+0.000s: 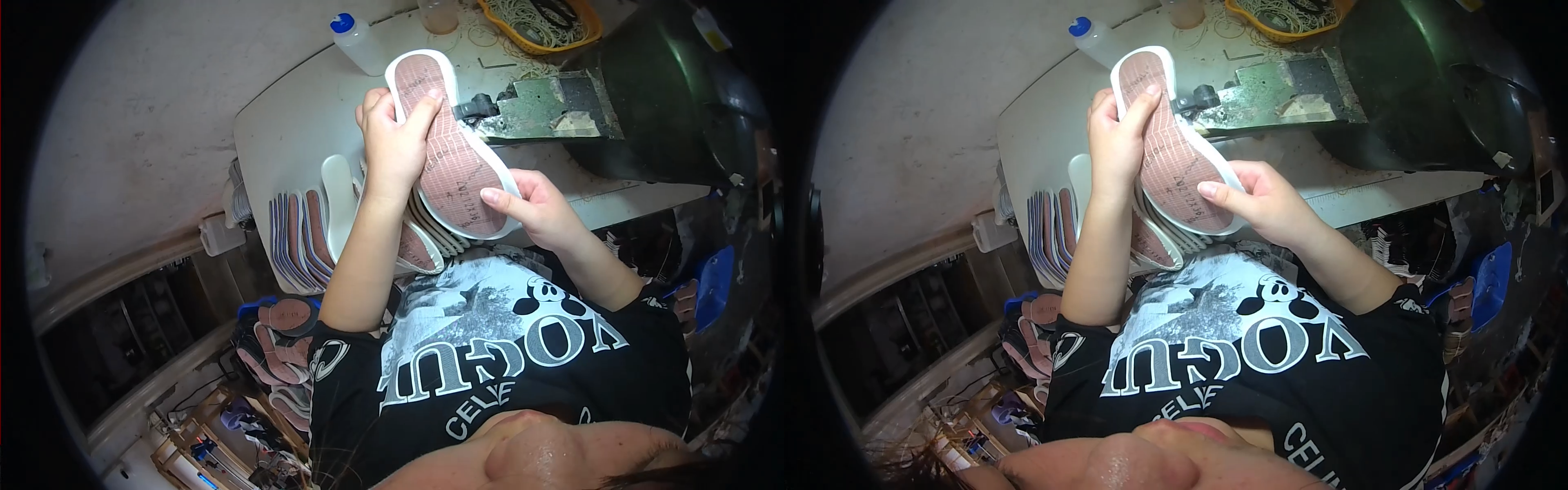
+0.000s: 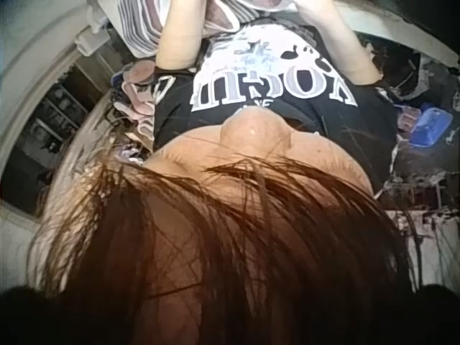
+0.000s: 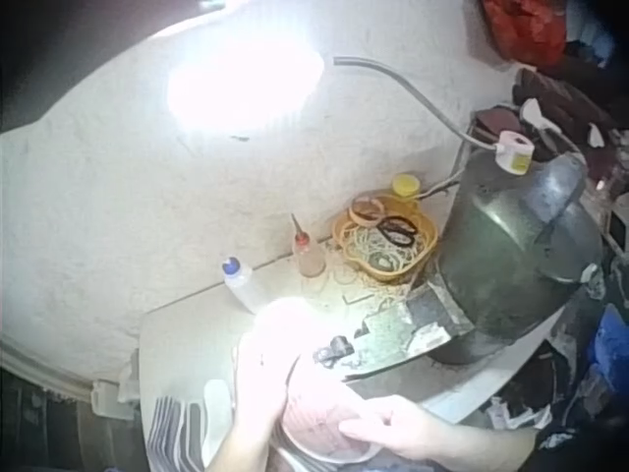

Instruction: Applying glue and assembling shoe sole components.

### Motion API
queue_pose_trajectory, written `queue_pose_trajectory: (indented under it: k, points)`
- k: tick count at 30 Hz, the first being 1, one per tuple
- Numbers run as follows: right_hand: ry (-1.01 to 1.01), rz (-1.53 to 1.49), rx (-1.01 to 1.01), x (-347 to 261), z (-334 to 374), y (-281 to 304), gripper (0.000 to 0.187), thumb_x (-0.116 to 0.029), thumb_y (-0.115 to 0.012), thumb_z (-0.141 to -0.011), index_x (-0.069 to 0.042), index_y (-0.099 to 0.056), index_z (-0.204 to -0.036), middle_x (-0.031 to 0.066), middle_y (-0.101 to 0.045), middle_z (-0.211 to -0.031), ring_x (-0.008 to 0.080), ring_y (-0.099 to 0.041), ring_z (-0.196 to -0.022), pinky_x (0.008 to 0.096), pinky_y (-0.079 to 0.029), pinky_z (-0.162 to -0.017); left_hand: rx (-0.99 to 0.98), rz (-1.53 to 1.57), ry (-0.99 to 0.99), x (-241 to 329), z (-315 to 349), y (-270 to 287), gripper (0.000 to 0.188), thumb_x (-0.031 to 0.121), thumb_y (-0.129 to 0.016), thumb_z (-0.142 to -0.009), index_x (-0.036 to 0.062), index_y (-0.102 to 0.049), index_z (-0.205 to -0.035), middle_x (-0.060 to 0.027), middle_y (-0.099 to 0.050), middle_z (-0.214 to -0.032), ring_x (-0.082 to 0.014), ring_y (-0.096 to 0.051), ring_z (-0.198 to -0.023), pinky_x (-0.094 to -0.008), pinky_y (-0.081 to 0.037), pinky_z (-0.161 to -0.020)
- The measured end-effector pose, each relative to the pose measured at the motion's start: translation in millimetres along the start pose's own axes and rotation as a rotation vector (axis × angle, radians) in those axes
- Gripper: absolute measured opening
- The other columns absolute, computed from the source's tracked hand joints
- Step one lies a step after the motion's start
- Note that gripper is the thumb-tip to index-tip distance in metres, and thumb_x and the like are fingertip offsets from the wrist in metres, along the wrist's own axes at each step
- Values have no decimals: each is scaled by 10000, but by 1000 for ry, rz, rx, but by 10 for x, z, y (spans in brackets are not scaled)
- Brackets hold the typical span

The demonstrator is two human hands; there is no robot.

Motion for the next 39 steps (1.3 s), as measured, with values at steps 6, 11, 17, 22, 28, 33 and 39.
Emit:
queue_pose_trajectory:
  k: [6, 11, 17, 22, 28, 33, 39]
  points:
    - [0, 54, 10, 0, 25, 11, 304, -264, -604, -1007, 19, -652, -1108, 14, -680, -958, 64, -607, -853, 244, -503, -768, 12, -2, -3, -6, -55, 30, 310, 320, -773, -816, 30, -747, -923, -111, -583, -983, -286, -455, -1052, -393, -382, -961]
    - [-37, -129, -214, 94, 47, -188, 679, -562, -377, -1034, 40, -692, -1044, 85, -715, -969, 130, -668, -874, 263, -534, -795, -92, 446, 189, 20, 218, 140, 284, 232, -708, -905, -17, -697, -1041, -88, -608, -1052, -189, -579, -1000, -324, -459, -905]
    - [-8, -143, -395, 53, -288, -383, 397, -393, -733, -897, 3, -701, -907, 33, -670, -796, 107, -618, -701, 238, -513, -652, -278, 746, 214, 324, 697, 9, 272, 85, -685, -921, -25, -613, -1159, -76, -689, -1061, -113, -646, -931, -266, -515, -841]
    - [-145, 106, -476, -92, -239, -361, 325, -304, -739, -905, 21, -713, -909, 23, -672, -777, 83, -609, -687, 230, -502, -635, -148, 661, 59, 318, 773, 8, 251, 129, -692, -925, -27, -620, -1107, -72, -693, -1043, -101, -638, -936, -266, -521, -810]
    - [-49, 671, -256, -452, -58, -261, 267, -202, -669, -956, 55, -728, -911, 7, -663, -713, 30, -555, -666, 214, -446, -596, -12, 248, -129, 434, 784, 132, 425, 201, -815, -797, -46, -604, -1071, -165, -692, -937, -221, -685, -850, -334, -538, -786]
    - [23, 320, -108, -423, -117, -320, 244, -181, -638, -976, 46, -712, -1025, 10, -693, -867, 51, -596, -774, 230, -486, -683, 30, 534, 27, 344, 546, 175, 435, 154, -841, -761, -38, -599, -1066, -102, -703, -956, -175, -676, -843, -324, -548, -777]
    - [-18, 67, -68, -163, -76, -185, 289, -195, -639, -982, 32, -653, -1160, 36, -695, -1047, 70, -611, -955, 262, -496, -860, 52, 283, 11, 92, 192, 113, 364, 230, -806, -797, -9, -665, -1033, -109, -659, -1000, -215, -600, -958, -369, -499, -853]
Point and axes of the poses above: each hand's wrist, its own z-axis away from the middle knuckle, its own y-axis out of the back of the hand, x = y × z, the point moved 9 cm from there along -z, towards the middle knuckle
